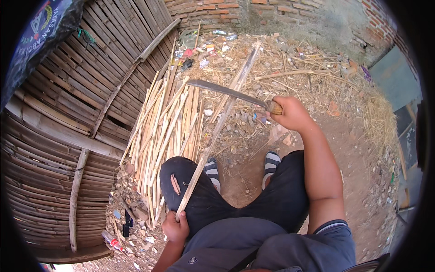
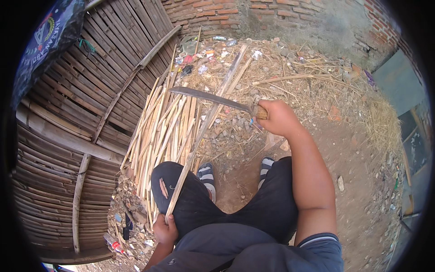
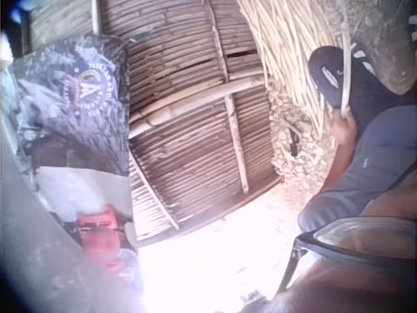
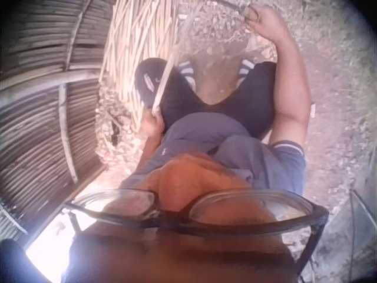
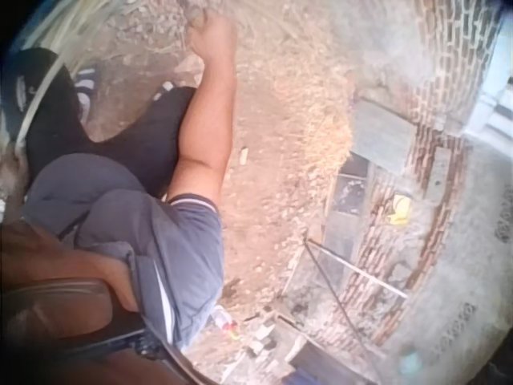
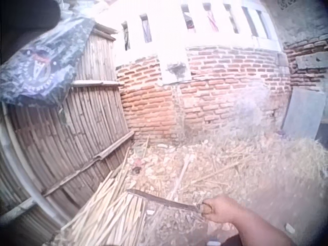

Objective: The person shaves a thin strip of bamboo using a machete, running the blade along the length of the wood while holding it in their other hand.

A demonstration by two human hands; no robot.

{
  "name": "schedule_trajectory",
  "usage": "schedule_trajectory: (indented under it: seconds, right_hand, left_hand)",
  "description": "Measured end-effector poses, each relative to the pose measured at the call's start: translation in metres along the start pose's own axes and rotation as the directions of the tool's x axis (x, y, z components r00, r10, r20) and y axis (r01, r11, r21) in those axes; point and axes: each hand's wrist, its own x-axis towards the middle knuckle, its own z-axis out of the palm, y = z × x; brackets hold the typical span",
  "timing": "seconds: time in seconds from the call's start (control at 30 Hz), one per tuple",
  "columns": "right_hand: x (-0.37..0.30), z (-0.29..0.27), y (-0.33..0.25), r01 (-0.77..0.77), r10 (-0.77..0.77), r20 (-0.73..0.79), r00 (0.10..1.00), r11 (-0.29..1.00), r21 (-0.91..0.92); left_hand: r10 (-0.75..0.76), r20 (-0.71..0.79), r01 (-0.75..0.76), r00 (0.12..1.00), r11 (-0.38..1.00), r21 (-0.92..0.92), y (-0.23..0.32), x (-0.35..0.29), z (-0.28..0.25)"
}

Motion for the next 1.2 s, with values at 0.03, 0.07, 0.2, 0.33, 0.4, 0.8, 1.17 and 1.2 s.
schedule_trajectory:
  seconds: [0.03,0.07,0.2,0.33,0.4,0.8,1.17,1.2]
  right_hand:
    - [-0.005,0.003,-0.011,0.023,-0.023,0.004,1.0,0.999,0.03]
    - [-0.009,0.005,-0.02,0.045,-0.046,0.007,0.999,0.997,0.06]
    - [-0.018,0.019,-0.048,0.347,-0.33,0.138,0.934,0.93,-0.119]
    - [-0.018,0.017,-0.054,0.404,-0.382,0.166,0.909,0.906,-0.124]
    - [-0.012,0.01,-0.037,0.261,-0.251,0.126,0.96,0.963,-0.063]
    - [-0.019,0.014,-0.048,0.317,-0.293,0.186,0.938,0.941,-0.117]
    - [-0.005,-0.006,-0.006,-0.098,0.099,0.017,0.995,0.993,-0.067]
    - [-0.006,-0.002,-0.011,-0.022,0.024,0.035,0.999,0.998,-0.065]
  left_hand:
    - [0.002,-0.002,-0.002,1.0,1.0,-0.005,0.0,-0.002,-0.001]
    - [0.005,-0.008,-0.005,1.0,1.0,-0.021,-0.001,-0.002,0.0]
    - [0.015,-0.01,-0.016,1.0,0.999,-0.034,-0.006,-0.003,0.001]
    - [-0.03,0.016,0.03,0.999,0.999,-0.031,-0.009,-0.004,-0.001]
    - [-0.038,0.017,0.039,0.999,0.999,-0.015,-0.009,-0.003,-0.001]
    - [0.004,-0.009,-0.004,1.0,0.999,-0.032,-0.008,-0.002,0.001]
    - [-0.007,0.0,0.007,1.0,1.0,0.013,0.002,0.0,0.0]
    - [-0.017,0.0,0.017,1.0,1.0,0.01,0.001,-0.001,-0.002]
